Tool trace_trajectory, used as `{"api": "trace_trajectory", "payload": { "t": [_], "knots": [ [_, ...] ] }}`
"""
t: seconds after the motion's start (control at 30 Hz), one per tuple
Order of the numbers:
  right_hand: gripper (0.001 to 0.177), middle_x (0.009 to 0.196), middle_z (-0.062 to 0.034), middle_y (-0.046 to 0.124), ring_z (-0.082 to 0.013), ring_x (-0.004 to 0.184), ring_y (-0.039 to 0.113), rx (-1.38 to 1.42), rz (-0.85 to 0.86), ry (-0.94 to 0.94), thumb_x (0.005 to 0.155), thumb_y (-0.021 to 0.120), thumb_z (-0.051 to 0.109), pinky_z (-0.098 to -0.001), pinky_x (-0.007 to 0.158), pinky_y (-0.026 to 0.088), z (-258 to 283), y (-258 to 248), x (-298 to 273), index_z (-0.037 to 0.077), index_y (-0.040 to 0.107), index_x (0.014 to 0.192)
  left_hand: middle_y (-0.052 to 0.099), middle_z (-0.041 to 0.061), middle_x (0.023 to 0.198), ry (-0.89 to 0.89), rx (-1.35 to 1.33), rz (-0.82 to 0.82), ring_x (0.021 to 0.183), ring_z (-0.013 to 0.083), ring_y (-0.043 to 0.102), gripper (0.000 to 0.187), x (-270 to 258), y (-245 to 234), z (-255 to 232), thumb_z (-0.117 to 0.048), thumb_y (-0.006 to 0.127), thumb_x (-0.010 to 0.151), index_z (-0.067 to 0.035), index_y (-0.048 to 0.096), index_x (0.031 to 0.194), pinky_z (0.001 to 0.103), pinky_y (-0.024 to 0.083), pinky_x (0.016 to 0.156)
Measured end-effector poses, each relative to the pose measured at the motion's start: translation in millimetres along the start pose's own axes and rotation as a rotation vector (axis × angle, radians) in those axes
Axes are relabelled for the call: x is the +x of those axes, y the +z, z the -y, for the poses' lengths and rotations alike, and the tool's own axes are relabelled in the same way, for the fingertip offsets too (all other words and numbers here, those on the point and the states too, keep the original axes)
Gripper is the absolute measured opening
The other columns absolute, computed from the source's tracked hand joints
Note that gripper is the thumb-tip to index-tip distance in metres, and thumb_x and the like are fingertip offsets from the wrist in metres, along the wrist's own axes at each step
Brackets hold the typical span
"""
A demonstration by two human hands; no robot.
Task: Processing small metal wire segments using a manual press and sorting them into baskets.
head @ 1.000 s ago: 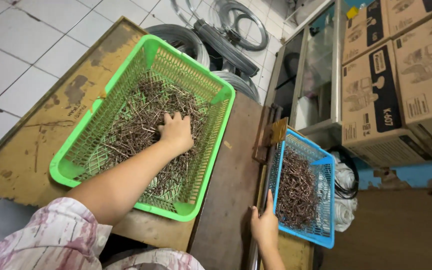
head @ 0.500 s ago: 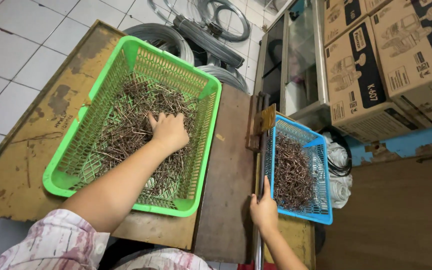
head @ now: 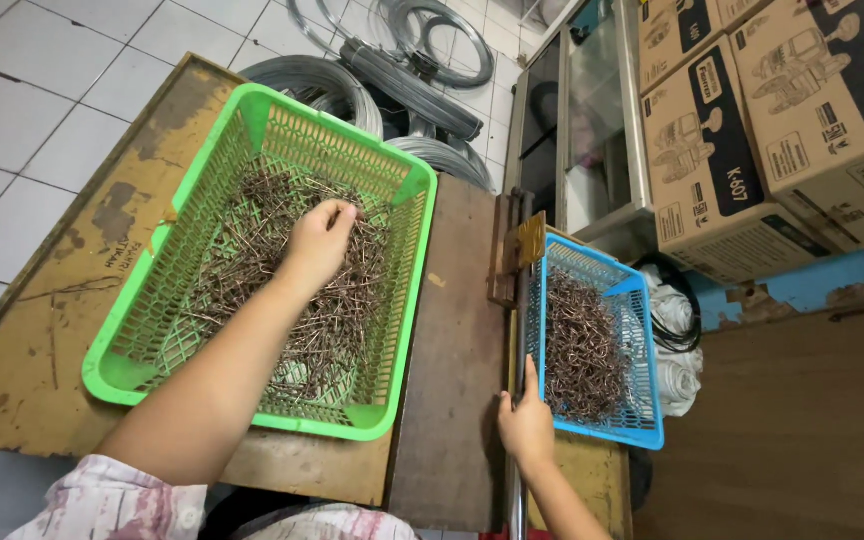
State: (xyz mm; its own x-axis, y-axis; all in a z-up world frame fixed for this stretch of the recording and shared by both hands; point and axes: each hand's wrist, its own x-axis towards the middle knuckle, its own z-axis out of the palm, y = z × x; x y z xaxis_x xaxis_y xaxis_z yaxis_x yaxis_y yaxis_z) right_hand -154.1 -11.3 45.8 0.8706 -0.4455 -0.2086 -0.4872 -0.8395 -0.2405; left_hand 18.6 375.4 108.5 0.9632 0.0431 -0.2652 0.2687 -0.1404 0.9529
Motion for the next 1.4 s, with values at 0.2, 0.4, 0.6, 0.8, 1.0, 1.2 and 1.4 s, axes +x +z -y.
{"api": "trace_trajectory", "payload": {
  "t": [0.2,0.4,0.6,0.8,1.0,1.2,1.4],
  "knots": [
    [0.084,0.082,-0.0265,0.076,-0.0505,0.081,0.072,-0.017,0.011,0.025,0.100,0.059,0.032,-0.0556,0.074,0.052,4,-3,-3,0.037,0.021,0.175,0.078,-0.003,0.138,-0.031,-0.193,0.151,0.150,0.0232,0.057,0.028,-11,-12,-18,-0.029,0.052,0.110,-0.024,0.075,0.125,0.062,0.021,0.133],
    [0.085,0.067,-0.0212,0.069,-0.0463,0.068,0.068,0.004,0.007,0.002,0.099,0.060,0.031,-0.0540,0.067,0.048,4,-4,-3,0.034,0.022,0.175,0.058,0.000,0.165,0.093,0.132,0.230,0.155,0.0240,0.048,0.060,-3,-12,-3,-0.051,0.037,0.104,-0.028,0.063,0.153,0.054,0.024,0.129],
    [0.085,0.074,-0.0252,0.073,-0.0488,0.074,0.070,-0.008,0.016,0.022,0.099,0.060,0.033,-0.0547,0.070,0.050,5,-5,-4,0.036,0.021,0.175,0.065,0.009,0.158,0.178,-0.310,0.329,0.110,0.0168,0.077,0.088,37,8,42,0.025,0.033,0.082,-0.009,0.048,0.162,0.015,0.045,0.094],
    [0.085,0.070,-0.0214,0.071,-0.0458,0.071,0.069,0.025,0.026,0.049,0.100,0.060,0.033,-0.0531,0.069,0.049,11,-9,-7,0.037,0.022,0.175,0.077,0.005,0.139,-0.027,-0.348,0.205,0.125,0.0164,0.075,0.053,-10,-12,-20,0.003,0.066,0.096,-0.010,0.063,0.146,0.040,0.051,0.123],
    [0.084,0.078,-0.0218,0.076,-0.0482,0.079,0.072,0.035,0.018,0.025,0.099,0.060,0.033,-0.0537,0.073,0.051,8,-8,-6,0.034,0.023,0.175,0.078,0.019,0.127,-0.057,-0.719,0.247,0.108,0.0255,0.079,0.047,25,-1,27,0.003,0.054,0.099,0.002,0.059,0.146,0.033,0.062,0.097],
    [0.084,0.065,-0.0198,0.068,-0.0457,0.066,0.067,0.055,0.005,-0.020,0.099,0.062,0.032,-0.0525,0.067,0.048,2,-4,-4,0.031,0.025,0.174,0.072,0.022,0.139,-0.042,-0.869,0.321,0.123,0.0285,0.077,0.079,32,-1,33,0.024,0.049,0.083,0.005,0.043,0.159,0.018,0.061,0.081],
    [0.084,0.068,-0.0210,0.071,-0.0476,0.070,0.070,0.041,-0.004,-0.032,0.099,0.061,0.032,-0.0537,0.069,0.049,2,-4,-4,0.031,0.024,0.174,0.079,0.015,0.125,0.047,-0.561,0.204,0.115,0.0213,0.079,0.053,13,-1,18,0.010,0.072,0.091,-0.003,0.062,0.141,0.034,0.059,0.113]
  ]
}}
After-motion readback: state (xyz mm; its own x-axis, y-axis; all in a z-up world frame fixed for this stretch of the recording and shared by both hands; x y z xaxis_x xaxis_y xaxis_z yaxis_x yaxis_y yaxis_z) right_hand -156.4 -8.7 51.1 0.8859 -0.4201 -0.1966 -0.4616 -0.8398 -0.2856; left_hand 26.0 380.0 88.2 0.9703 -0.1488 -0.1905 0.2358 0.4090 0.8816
